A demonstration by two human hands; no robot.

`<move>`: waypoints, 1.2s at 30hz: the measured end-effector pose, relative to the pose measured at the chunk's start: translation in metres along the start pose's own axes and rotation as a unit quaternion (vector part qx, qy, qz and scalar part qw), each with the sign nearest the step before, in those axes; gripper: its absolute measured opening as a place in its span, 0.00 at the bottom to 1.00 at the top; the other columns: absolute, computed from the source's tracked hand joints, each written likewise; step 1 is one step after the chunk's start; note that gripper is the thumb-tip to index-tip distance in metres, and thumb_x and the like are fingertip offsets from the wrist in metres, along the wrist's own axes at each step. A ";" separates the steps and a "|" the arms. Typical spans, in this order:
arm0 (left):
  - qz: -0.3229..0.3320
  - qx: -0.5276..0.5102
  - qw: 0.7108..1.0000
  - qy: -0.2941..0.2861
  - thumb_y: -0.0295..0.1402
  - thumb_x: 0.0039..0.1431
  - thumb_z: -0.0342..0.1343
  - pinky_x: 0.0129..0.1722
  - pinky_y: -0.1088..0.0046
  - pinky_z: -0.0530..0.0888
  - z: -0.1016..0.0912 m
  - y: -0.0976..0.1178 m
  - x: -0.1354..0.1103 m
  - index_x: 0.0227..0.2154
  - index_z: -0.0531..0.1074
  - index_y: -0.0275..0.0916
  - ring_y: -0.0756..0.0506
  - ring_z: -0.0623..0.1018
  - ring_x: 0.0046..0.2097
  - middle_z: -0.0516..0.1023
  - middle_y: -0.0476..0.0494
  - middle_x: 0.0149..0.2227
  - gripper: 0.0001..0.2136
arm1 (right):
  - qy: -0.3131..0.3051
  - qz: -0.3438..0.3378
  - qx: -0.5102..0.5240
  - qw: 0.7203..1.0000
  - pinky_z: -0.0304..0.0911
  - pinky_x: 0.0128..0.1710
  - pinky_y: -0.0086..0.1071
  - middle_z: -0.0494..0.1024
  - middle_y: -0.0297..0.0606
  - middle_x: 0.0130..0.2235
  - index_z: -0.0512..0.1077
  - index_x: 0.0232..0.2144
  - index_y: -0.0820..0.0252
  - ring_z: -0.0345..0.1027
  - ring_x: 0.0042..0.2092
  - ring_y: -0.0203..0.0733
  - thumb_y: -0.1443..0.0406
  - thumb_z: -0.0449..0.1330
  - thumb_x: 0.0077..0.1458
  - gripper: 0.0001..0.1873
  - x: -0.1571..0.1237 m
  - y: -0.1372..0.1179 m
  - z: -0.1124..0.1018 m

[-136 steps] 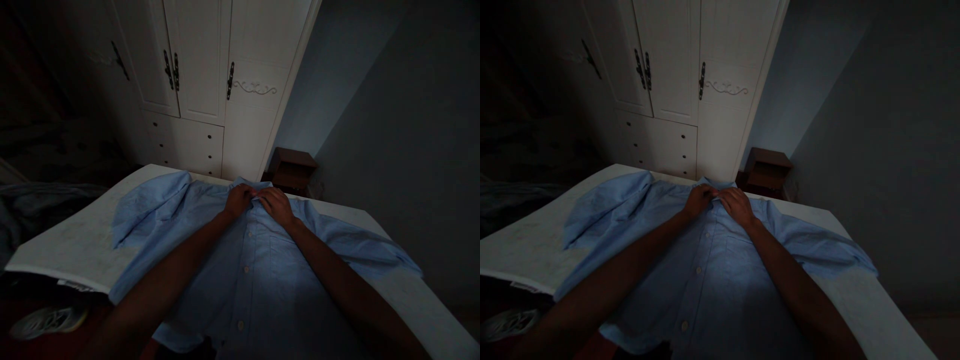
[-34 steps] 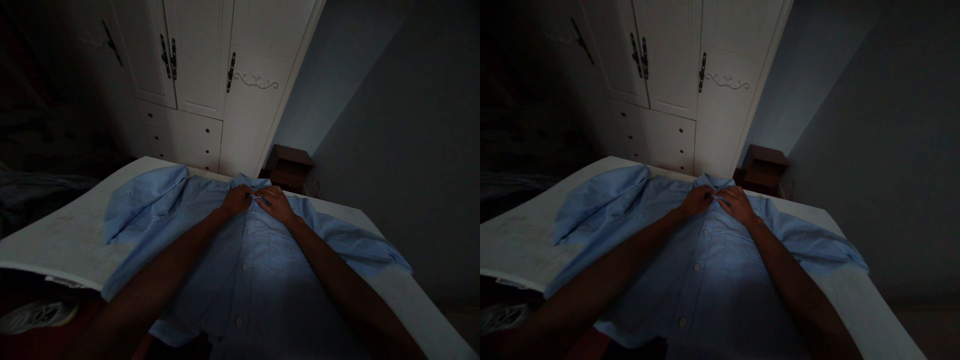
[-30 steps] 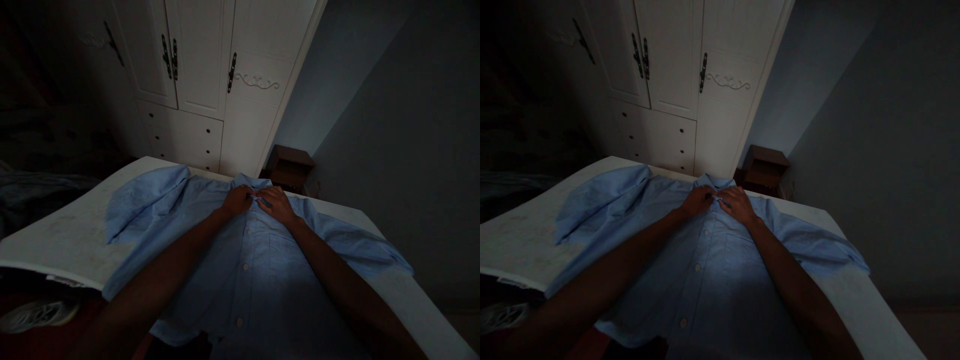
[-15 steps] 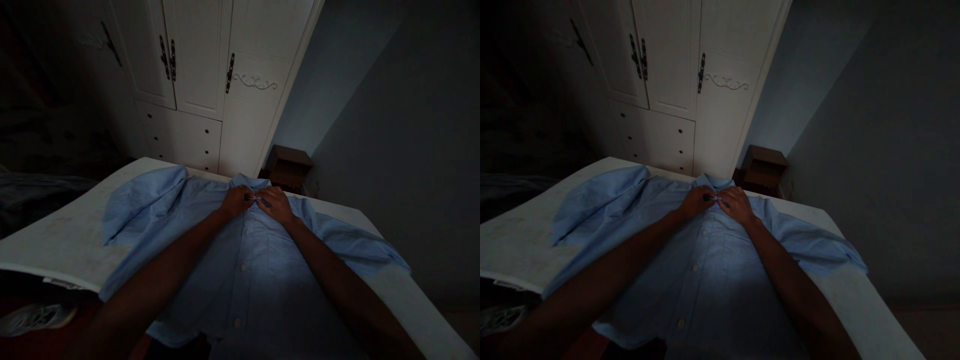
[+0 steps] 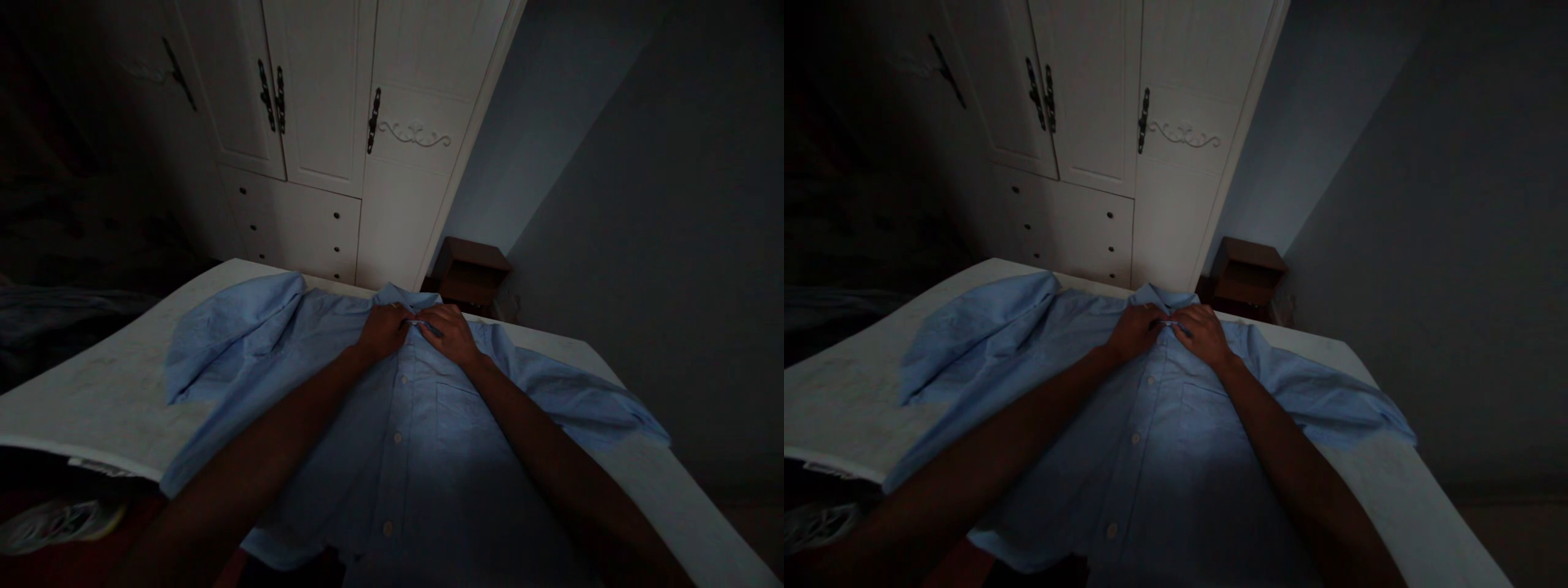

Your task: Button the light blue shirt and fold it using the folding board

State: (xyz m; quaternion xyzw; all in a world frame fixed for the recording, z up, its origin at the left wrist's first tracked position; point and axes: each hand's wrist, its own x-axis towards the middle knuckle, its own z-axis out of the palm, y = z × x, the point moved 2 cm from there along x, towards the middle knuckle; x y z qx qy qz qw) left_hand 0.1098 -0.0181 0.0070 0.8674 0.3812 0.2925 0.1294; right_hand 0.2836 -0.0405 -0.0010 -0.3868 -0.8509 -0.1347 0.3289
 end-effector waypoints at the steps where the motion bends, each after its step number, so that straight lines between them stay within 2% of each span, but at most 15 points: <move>1: 0.004 -0.001 1.000 0.006 0.28 0.61 0.52 0.51 0.61 0.71 0.000 0.000 0.000 0.41 0.78 0.38 0.41 0.77 0.47 0.80 0.40 0.43 0.10 | 0.006 -0.001 0.001 1.000 0.62 0.45 0.42 0.81 0.40 0.41 0.76 0.40 0.54 0.73 0.44 0.45 0.63 0.56 0.64 0.09 0.000 0.000 -0.001; 5: 0.006 -0.015 0.999 0.037 0.28 0.61 0.53 0.52 0.63 0.70 0.000 0.000 0.000 0.41 0.79 0.40 0.43 0.78 0.46 0.81 0.42 0.42 0.11 | 0.056 0.029 -0.013 0.998 0.62 0.47 0.44 0.78 0.42 0.43 0.74 0.40 0.54 0.70 0.46 0.48 0.61 0.57 0.63 0.07 0.000 0.000 -0.003; 8: 0.002 -0.022 0.998 0.054 0.28 0.61 0.53 0.52 0.64 0.71 0.001 0.000 0.000 0.41 0.79 0.41 0.44 0.78 0.46 0.81 0.42 0.42 0.11 | 0.085 0.078 -0.041 0.992 0.62 0.43 0.44 0.76 0.43 0.38 0.73 0.37 0.55 0.68 0.43 0.50 0.57 0.59 0.61 0.09 -0.001 0.001 -0.004; 13: -0.028 -0.063 0.994 0.084 0.29 0.59 0.55 0.51 0.65 0.72 0.003 -0.004 0.000 0.40 0.80 0.42 0.44 0.79 0.45 0.81 0.43 0.42 0.10 | 0.047 0.089 -0.007 0.995 0.61 0.31 0.35 0.70 0.34 0.22 0.72 0.27 0.56 0.65 0.27 0.41 0.56 0.57 0.62 0.14 -0.001 -0.005 -0.005; 16: -0.058 -0.099 0.988 0.103 0.30 0.59 0.57 0.50 0.67 0.73 0.004 -0.008 0.001 0.39 0.80 0.40 0.45 0.79 0.44 0.81 0.43 0.41 0.09 | 0.029 0.145 0.070 0.987 0.61 0.29 0.32 0.72 0.33 0.21 0.76 0.29 0.56 0.67 0.25 0.39 0.56 0.58 0.60 0.14 0.002 -0.012 -0.006; 19: -0.077 -0.127 0.982 0.114 0.29 0.58 0.58 0.49 0.68 0.73 0.005 -0.010 0.001 0.38 0.81 0.40 0.45 0.79 0.43 0.82 0.44 0.40 0.08 | 0.014 0.273 0.188 0.943 0.63 0.28 0.32 0.76 0.33 0.22 0.79 0.31 0.56 0.68 0.24 0.39 0.56 0.58 0.57 0.14 0.009 -0.016 -0.005; 21: -0.086 -0.140 0.980 0.115 0.29 0.57 0.58 0.48 0.68 0.74 0.006 -0.011 0.002 0.38 0.81 0.40 0.46 0.79 0.42 0.82 0.44 0.40 0.08 | 0.006 0.366 0.262 0.893 0.62 0.24 0.31 0.77 0.33 0.22 0.80 0.29 0.57 0.66 0.21 0.38 0.56 0.59 0.54 0.14 0.012 -0.017 -0.002; 23: -0.091 -0.149 0.978 0.116 0.29 0.57 0.59 0.47 0.69 0.74 0.006 -0.012 0.002 0.38 0.81 0.41 0.46 0.79 0.42 0.82 0.45 0.40 0.08 | 0.007 0.425 0.318 0.847 0.61 0.22 0.30 0.78 0.34 0.23 0.80 0.26 0.57 0.64 0.20 0.36 0.57 0.61 0.49 0.12 0.015 -0.018 0.000; 28: -0.104 -0.156 0.975 0.123 0.27 0.55 0.60 0.47 0.68 0.75 0.006 -0.009 0.002 0.36 0.81 0.40 0.46 0.79 0.41 0.82 0.45 0.39 0.07 | 0.046 0.482 0.398 0.779 0.62 0.24 0.29 0.79 0.35 0.25 0.78 0.21 0.59 0.68 0.25 0.36 0.61 0.64 0.39 0.07 0.018 -0.023 0.000; 31: -0.097 -0.160 0.974 0.129 0.27 0.55 0.60 0.47 0.68 0.75 0.007 -0.006 0.002 0.36 0.81 0.40 0.46 0.79 0.41 0.82 0.45 0.39 0.07 | 0.055 0.520 0.412 0.746 0.56 0.20 0.26 0.78 0.36 0.24 0.78 0.21 0.60 0.64 0.24 0.34 0.61 0.64 0.37 0.08 0.018 -0.027 -0.001; 36: -0.089 -0.178 0.970 0.139 0.27 0.56 0.59 0.47 0.67 0.75 0.008 -0.004 0.002 0.34 0.80 0.40 0.46 0.80 0.42 0.82 0.45 0.38 0.06 | 0.062 0.551 0.437 0.708 0.44 0.16 0.24 0.76 0.33 0.24 0.78 0.23 0.61 0.57 0.21 0.29 0.63 0.65 0.35 0.09 0.019 -0.027 -0.003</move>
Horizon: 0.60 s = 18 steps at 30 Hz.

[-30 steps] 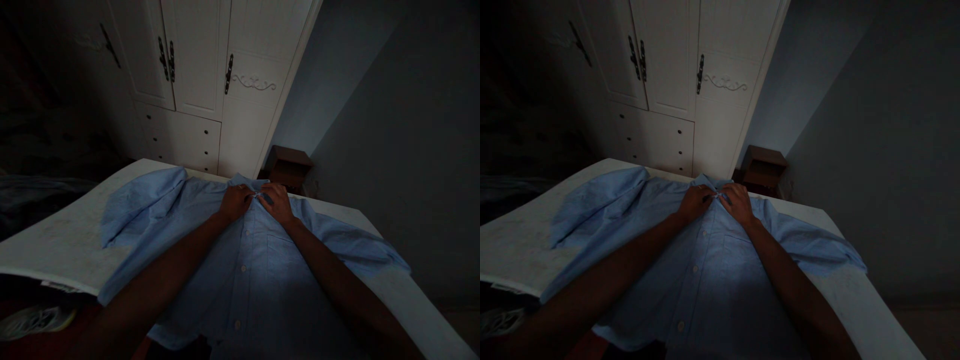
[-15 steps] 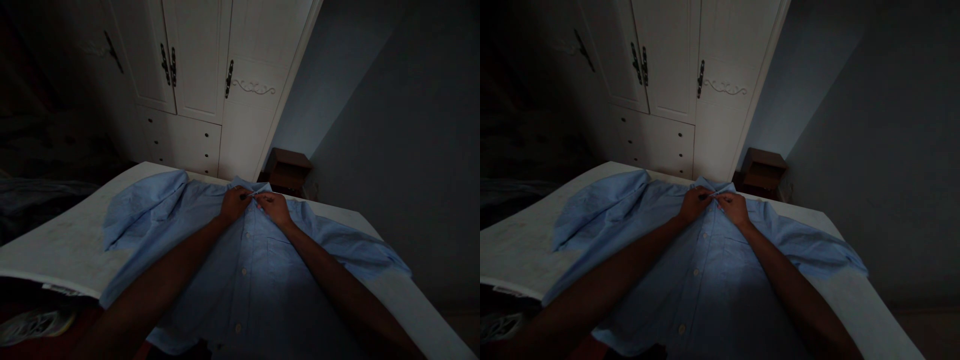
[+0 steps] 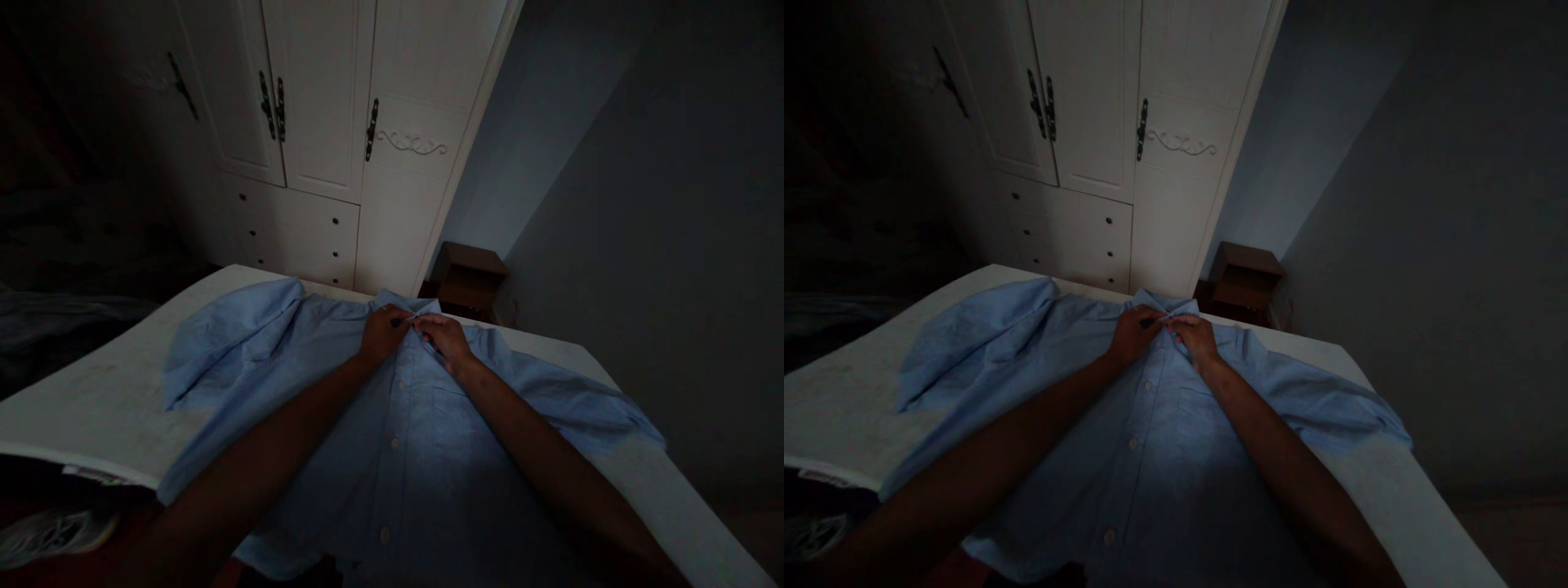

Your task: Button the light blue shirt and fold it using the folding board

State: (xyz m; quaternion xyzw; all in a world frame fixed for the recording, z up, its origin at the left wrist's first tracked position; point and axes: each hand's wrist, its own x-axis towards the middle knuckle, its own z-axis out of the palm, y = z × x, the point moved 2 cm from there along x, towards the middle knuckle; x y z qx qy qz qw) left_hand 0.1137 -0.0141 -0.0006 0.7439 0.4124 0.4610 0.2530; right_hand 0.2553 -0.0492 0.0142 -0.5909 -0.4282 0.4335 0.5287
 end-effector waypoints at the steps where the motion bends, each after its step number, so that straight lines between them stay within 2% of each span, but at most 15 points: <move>1: 0.002 -0.006 1.000 0.002 0.27 0.57 0.59 0.47 0.68 0.75 0.000 0.000 0.000 0.34 0.80 0.41 0.46 0.80 0.41 0.82 0.45 0.38 0.06 | -0.003 0.009 0.009 1.000 0.43 0.16 0.24 0.75 0.32 0.23 0.77 0.23 0.61 0.57 0.21 0.28 0.63 0.64 0.34 0.08 0.001 0.000 0.000; 9: -0.009 -0.026 1.000 0.011 0.29 0.58 0.57 0.46 0.69 0.74 0.002 0.003 0.000 0.34 0.79 0.39 0.46 0.79 0.41 0.81 0.45 0.37 0.06 | -0.063 0.095 0.046 0.992 0.40 0.14 0.23 0.71 0.30 0.19 0.75 0.21 0.63 0.53 0.18 0.27 0.68 0.66 0.34 0.06 0.009 -0.002 -0.006; 18: -0.055 -0.042 0.998 0.013 0.30 0.57 0.57 0.43 0.70 0.75 0.002 0.002 0.000 0.32 0.79 0.39 0.47 0.80 0.39 0.82 0.45 0.36 0.06 | -0.035 0.073 0.032 0.996 0.44 0.16 0.24 0.74 0.33 0.21 0.74 0.21 0.62 0.59 0.21 0.29 0.68 0.65 0.36 0.04 0.010 0.001 -0.002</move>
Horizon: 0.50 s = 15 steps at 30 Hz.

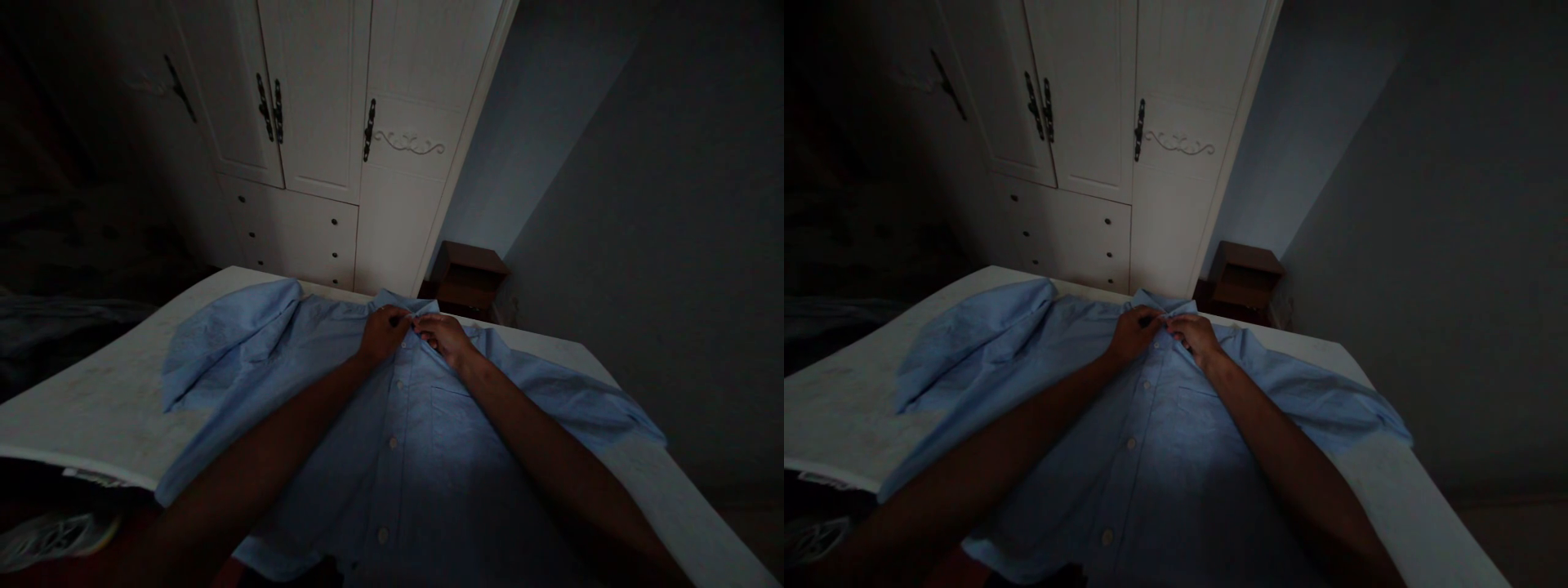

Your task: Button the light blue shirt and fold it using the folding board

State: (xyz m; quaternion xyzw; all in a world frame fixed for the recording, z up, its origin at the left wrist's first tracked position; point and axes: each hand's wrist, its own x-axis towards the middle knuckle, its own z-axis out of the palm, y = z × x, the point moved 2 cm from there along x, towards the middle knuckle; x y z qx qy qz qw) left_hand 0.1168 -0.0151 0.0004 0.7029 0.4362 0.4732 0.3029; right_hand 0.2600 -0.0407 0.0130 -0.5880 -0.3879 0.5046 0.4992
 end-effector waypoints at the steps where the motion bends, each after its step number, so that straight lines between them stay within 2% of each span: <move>1: -0.008 -0.004 1.000 0.000 0.30 0.57 0.56 0.43 0.70 0.75 0.000 0.000 0.000 0.32 0.79 0.39 0.47 0.80 0.38 0.82 0.45 0.36 0.06 | 0.004 -0.001 -0.005 1.000 0.44 0.16 0.24 0.74 0.33 0.21 0.74 0.21 0.62 0.59 0.21 0.30 0.68 0.65 0.36 0.04 0.000 0.000 0.000; 5: -0.026 -0.010 0.999 0.022 0.29 0.55 0.57 0.43 0.70 0.75 0.000 -0.001 0.002 0.30 0.77 0.37 0.47 0.79 0.37 0.81 0.45 0.34 0.05 | 0.011 -0.008 -0.026 1.000 0.42 0.16 0.25 0.73 0.33 0.20 0.75 0.20 0.62 0.59 0.22 0.31 0.68 0.62 0.34 0.04 -0.001 0.000 0.002; 11: -0.059 0.008 0.992 0.108 0.31 0.57 0.54 0.39 0.69 0.73 -0.013 -0.010 0.010 0.27 0.74 0.38 0.46 0.77 0.34 0.78 0.45 0.30 0.06 | 0.009 -0.036 -0.048 0.998 0.43 0.19 0.27 0.74 0.33 0.22 0.75 0.20 0.61 0.59 0.23 0.32 0.66 0.62 0.32 0.06 -0.002 0.002 0.002; 13: -0.031 0.012 0.994 0.104 0.30 0.57 0.54 0.39 0.70 0.73 -0.015 -0.007 0.010 0.27 0.74 0.38 0.47 0.76 0.34 0.77 0.46 0.30 0.06 | 0.002 -0.052 -0.055 0.997 0.45 0.20 0.27 0.73 0.32 0.21 0.75 0.20 0.60 0.59 0.23 0.33 0.66 0.61 0.32 0.07 -0.003 0.003 0.003; 15: 0.027 0.019 0.996 0.082 0.30 0.57 0.56 0.40 0.70 0.73 -0.014 -0.002 0.008 0.29 0.75 0.39 0.47 0.76 0.36 0.78 0.46 0.31 0.04 | 0.001 -0.064 -0.061 0.996 0.47 0.22 0.28 0.73 0.32 0.21 0.75 0.20 0.60 0.59 0.24 0.33 0.65 0.61 0.32 0.07 -0.004 0.003 0.004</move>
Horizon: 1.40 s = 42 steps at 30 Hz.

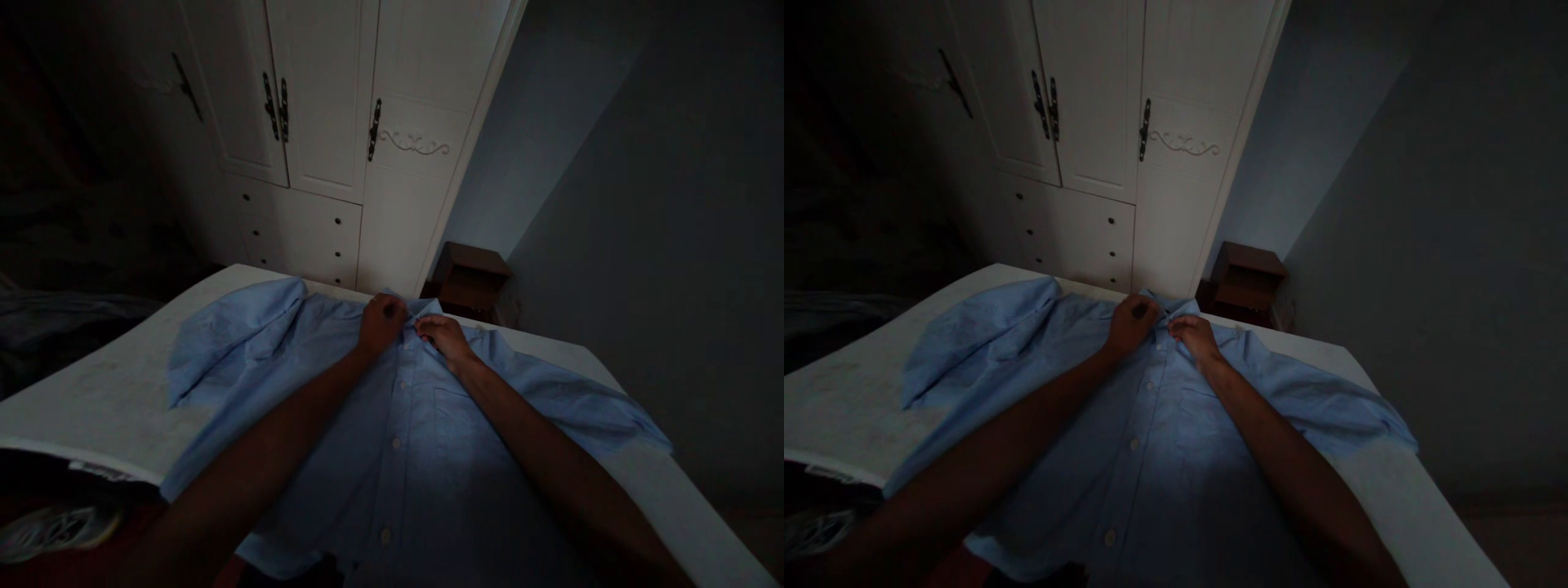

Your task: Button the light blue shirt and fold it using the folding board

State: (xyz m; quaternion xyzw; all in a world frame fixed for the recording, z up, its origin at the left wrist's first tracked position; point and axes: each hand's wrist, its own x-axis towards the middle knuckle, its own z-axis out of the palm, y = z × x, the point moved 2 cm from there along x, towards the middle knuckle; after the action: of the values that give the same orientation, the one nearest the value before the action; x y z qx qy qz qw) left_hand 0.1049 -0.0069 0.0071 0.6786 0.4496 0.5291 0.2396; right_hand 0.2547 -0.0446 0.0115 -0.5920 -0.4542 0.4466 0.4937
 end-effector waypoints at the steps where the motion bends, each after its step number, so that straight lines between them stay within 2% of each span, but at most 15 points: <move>1: 0.030 0.005 0.999 -0.018 0.30 0.56 0.57 0.42 0.70 0.72 0.001 0.003 -0.001 0.30 0.75 0.39 0.47 0.76 0.37 0.78 0.46 0.33 0.03 | 0.001 -0.003 -0.001 1.000 0.48 0.23 0.28 0.72 0.32 0.21 0.75 0.19 0.60 0.59 0.24 0.33 0.65 0.61 0.31 0.07 0.000 0.000 0.000; 3: 0.069 0.022 0.995 -0.063 0.33 0.55 0.60 0.43 0.70 0.72 0.002 0.007 -0.003 0.32 0.77 0.39 0.47 0.76 0.39 0.78 0.45 0.35 0.04 | 0.004 -0.008 0.002 1.000 0.49 0.24 0.29 0.72 0.32 0.21 0.74 0.19 0.60 0.59 0.25 0.34 0.64 0.61 0.32 0.07 -0.001 0.000 0.001; 6: 0.070 0.034 0.991 -0.108 0.34 0.56 0.60 0.42 0.70 0.72 0.002 0.006 -0.002 0.30 0.79 0.40 0.46 0.77 0.38 0.79 0.45 0.34 0.05 | 0.006 -0.017 0.008 1.000 0.50 0.25 0.29 0.72 0.32 0.21 0.75 0.19 0.59 0.59 0.25 0.34 0.63 0.61 0.32 0.07 -0.001 0.001 0.002; 8: 0.050 0.030 0.992 -0.110 0.34 0.57 0.59 0.42 0.70 0.72 0.001 0.003 0.000 0.28 0.79 0.40 0.47 0.78 0.37 0.80 0.46 0.33 0.06 | 0.007 -0.025 0.007 1.000 0.51 0.26 0.29 0.72 0.32 0.22 0.75 0.19 0.59 0.60 0.26 0.34 0.63 0.61 0.32 0.07 -0.001 0.002 0.002; 13: 0.000 0.032 0.997 -0.072 0.35 0.57 0.58 0.40 0.71 0.73 0.003 0.000 0.000 0.28 0.79 0.40 0.47 0.78 0.36 0.80 0.46 0.33 0.08 | 0.010 -0.044 -0.005 0.999 0.52 0.26 0.29 0.73 0.32 0.22 0.76 0.21 0.58 0.60 0.26 0.35 0.62 0.61 0.34 0.07 -0.001 0.003 0.001; 18: 0.043 0.047 0.993 -0.095 0.34 0.61 0.54 0.48 0.69 0.72 0.006 -0.002 -0.001 0.35 0.80 0.41 0.46 0.78 0.42 0.81 0.45 0.37 0.09 | 0.025 -0.079 -0.026 0.996 0.57 0.29 0.30 0.73 0.32 0.23 0.75 0.21 0.57 0.63 0.27 0.36 0.62 0.60 0.38 0.06 -0.001 0.005 0.003; 21: 0.074 0.078 0.989 -0.104 0.31 0.61 0.52 0.55 0.64 0.68 0.006 -0.004 -0.002 0.45 0.78 0.42 0.44 0.75 0.52 0.79 0.43 0.48 0.13 | 0.036 -0.116 -0.051 0.991 0.59 0.31 0.31 0.75 0.33 0.25 0.74 0.22 0.56 0.64 0.28 0.38 0.62 0.59 0.39 0.06 0.001 0.008 0.002; 23: 0.085 0.117 0.982 -0.118 0.30 0.62 0.50 0.59 0.59 0.63 0.006 -0.004 -0.005 0.51 0.75 0.43 0.41 0.68 0.60 0.73 0.41 0.58 0.17 | 0.040 -0.132 -0.067 0.988 0.60 0.32 0.31 0.76 0.33 0.26 0.75 0.24 0.56 0.65 0.29 0.38 0.61 0.58 0.41 0.07 0.003 0.011 0.001; 25: 0.094 0.154 0.971 -0.155 0.30 0.63 0.48 0.60 0.53 0.60 0.006 -0.003 -0.007 0.56 0.71 0.44 0.39 0.62 0.65 0.69 0.41 0.61 0.19 | 0.041 -0.148 -0.088 0.984 0.61 0.34 0.31 0.77 0.33 0.27 0.75 0.24 0.56 0.67 0.31 0.39 0.61 0.59 0.42 0.07 0.004 0.013 0.000; 28: 0.108 0.202 0.951 -0.209 0.30 0.65 0.45 0.58 0.51 0.59 0.006 0.000 -0.009 0.57 0.69 0.45 0.38 0.62 0.65 0.71 0.40 0.59 0.20 | 0.042 -0.177 -0.122 0.976 0.63 0.38 0.33 0.78 0.34 0.29 0.74 0.25 0.56 0.69 0.34 0.41 0.60 0.58 0.45 0.07 0.004 0.013 -0.001; 32: 0.129 0.252 0.930 -0.234 0.33 0.65 0.45 0.57 0.49 0.58 0.000 0.001 -0.004 0.55 0.70 0.44 0.38 0.65 0.62 0.73 0.37 0.56 0.18 | 0.041 -0.215 -0.159 0.963 0.64 0.42 0.34 0.78 0.36 0.32 0.74 0.29 0.57 0.70 0.36 0.42 0.59 0.56 0.51 0.09 0.005 0.011 0.000; 35: 0.142 0.259 0.921 -0.254 0.33 0.66 0.42 0.59 0.46 0.56 -0.004 -0.004 0.001 0.54 0.71 0.46 0.37 0.60 0.66 0.73 0.41 0.57 0.18 | 0.044 -0.255 -0.205 0.944 0.64 0.46 0.37 0.78 0.40 0.38 0.74 0.38 0.57 0.70 0.41 0.45 0.59 0.57 0.54 0.12 0.009 0.008 -0.004; 37: 0.141 0.268 0.918 -0.256 0.32 0.67 0.41 0.59 0.43 0.55 -0.007 -0.008 0.003 0.56 0.70 0.46 0.35 0.56 0.68 0.72 0.42 0.59 0.19 | 0.039 -0.296 -0.266 0.916 0.61 0.53 0.41 0.77 0.43 0.47 0.73 0.46 0.56 0.69 0.49 0.48 0.60 0.55 0.57 0.16 0.013 0.006 -0.010; 40: 0.137 0.292 0.913 -0.250 0.34 0.68 0.40 0.60 0.39 0.54 -0.009 -0.012 0.004 0.58 0.68 0.45 0.33 0.53 0.69 0.70 0.40 0.61 0.20 | 0.007 -0.330 -0.370 0.868 0.51 0.62 0.48 0.70 0.45 0.60 0.67 0.57 0.56 0.59 0.62 0.51 0.64 0.50 0.60 0.24 0.022 0.010 -0.024; 42: 0.136 0.307 0.907 -0.252 0.35 0.68 0.39 0.60 0.37 0.52 -0.009 -0.014 0.004 0.58 0.68 0.45 0.33 0.52 0.70 0.69 0.39 0.62 0.20 | -0.012 -0.307 -0.428 0.850 0.46 0.64 0.52 0.63 0.44 0.65 0.62 0.62 0.55 0.52 0.66 0.51 0.63 0.50 0.61 0.27 0.030 0.018 -0.033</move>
State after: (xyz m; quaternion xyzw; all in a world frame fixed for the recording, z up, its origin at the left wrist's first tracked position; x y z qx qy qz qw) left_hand 0.0918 0.0018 0.0013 0.8840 0.4179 0.2033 0.0504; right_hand 0.2945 -0.0233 -0.0049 -0.5698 -0.7646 0.0408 0.2983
